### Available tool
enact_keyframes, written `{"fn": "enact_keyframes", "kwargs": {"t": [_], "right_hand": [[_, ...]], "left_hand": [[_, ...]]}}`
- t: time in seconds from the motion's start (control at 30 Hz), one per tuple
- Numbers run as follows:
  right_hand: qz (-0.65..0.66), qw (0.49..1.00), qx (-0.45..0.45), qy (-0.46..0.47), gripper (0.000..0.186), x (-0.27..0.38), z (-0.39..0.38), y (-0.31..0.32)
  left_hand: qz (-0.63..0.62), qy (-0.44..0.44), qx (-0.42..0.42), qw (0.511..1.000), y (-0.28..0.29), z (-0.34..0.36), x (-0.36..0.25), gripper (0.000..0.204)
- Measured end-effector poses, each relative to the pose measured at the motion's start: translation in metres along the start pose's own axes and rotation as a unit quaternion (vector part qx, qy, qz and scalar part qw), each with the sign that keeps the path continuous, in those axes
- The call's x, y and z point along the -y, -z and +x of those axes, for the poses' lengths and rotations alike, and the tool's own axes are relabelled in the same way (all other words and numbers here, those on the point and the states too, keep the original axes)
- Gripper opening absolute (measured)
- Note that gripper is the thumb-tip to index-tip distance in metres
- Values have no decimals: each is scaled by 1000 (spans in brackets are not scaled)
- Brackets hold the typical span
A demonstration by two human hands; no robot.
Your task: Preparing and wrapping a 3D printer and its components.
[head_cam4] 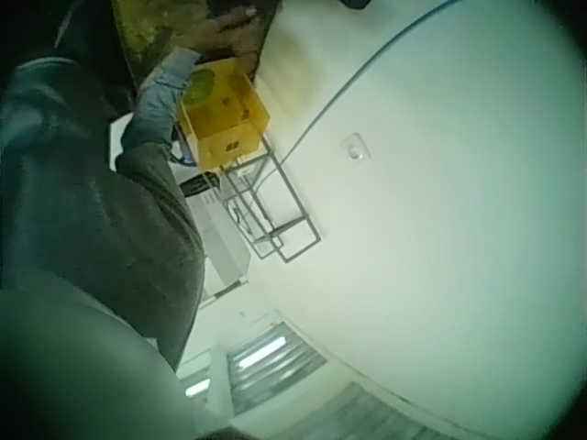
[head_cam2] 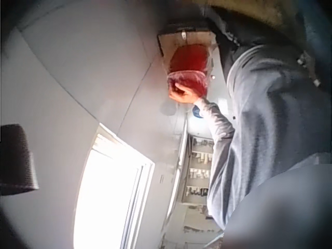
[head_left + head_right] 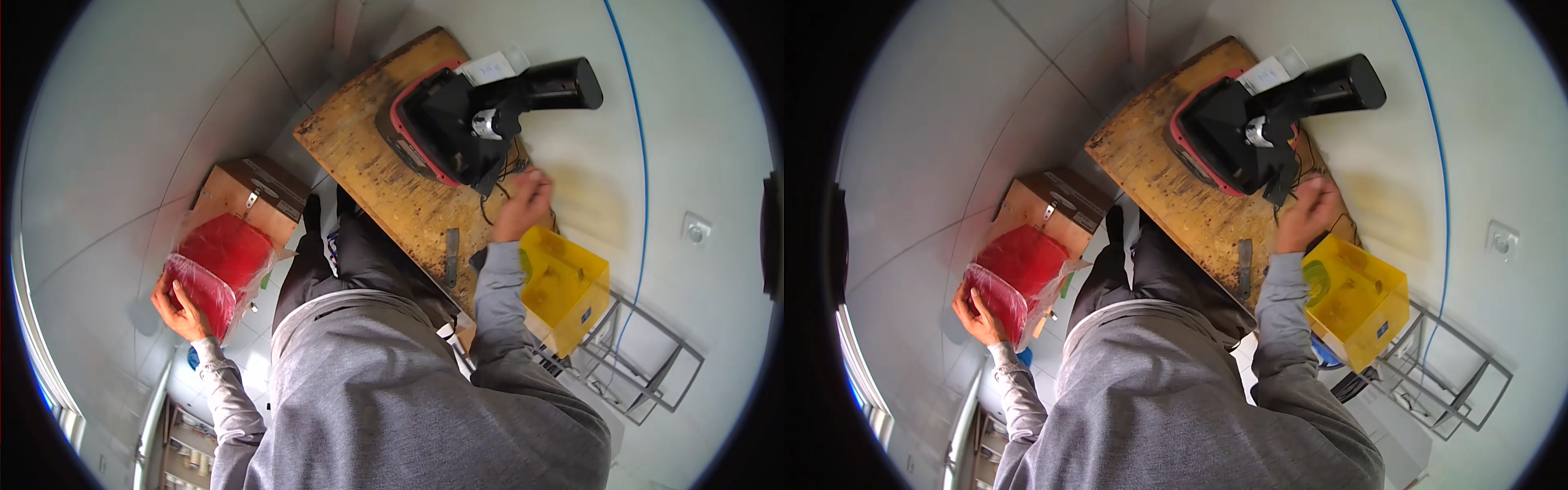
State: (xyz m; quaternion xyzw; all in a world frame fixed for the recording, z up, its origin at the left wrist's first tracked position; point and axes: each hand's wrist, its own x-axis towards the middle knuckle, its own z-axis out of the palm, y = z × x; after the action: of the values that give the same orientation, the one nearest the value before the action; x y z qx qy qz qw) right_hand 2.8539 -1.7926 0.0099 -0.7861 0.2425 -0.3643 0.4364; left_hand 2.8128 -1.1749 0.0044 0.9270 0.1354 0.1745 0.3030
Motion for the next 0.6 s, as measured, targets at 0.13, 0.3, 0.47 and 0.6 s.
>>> {"fn": "enact_keyframes", "kwargs": {"t": [0.13, 0.3, 0.47, 0.6], "right_hand": [[-69, 984, 104, -130, 32, -48, -120, 5], [-218, 953, 131, -166, 45, -83, -205, 7], [-306, 943, 115, -65, 42, -104, -229, -2], [-341, 935, 90, -24, 39, -109, -237, -15]], "left_hand": [[41, -24, 13, 999, 4, 3, 4, 28], [80, -47, 38, 995, 5, 1, -3, 33], [55, -35, 59, 996, 5, 0, -10, 41], [-6, -17, 70, 997, 6, -1, -19, 43]]}}
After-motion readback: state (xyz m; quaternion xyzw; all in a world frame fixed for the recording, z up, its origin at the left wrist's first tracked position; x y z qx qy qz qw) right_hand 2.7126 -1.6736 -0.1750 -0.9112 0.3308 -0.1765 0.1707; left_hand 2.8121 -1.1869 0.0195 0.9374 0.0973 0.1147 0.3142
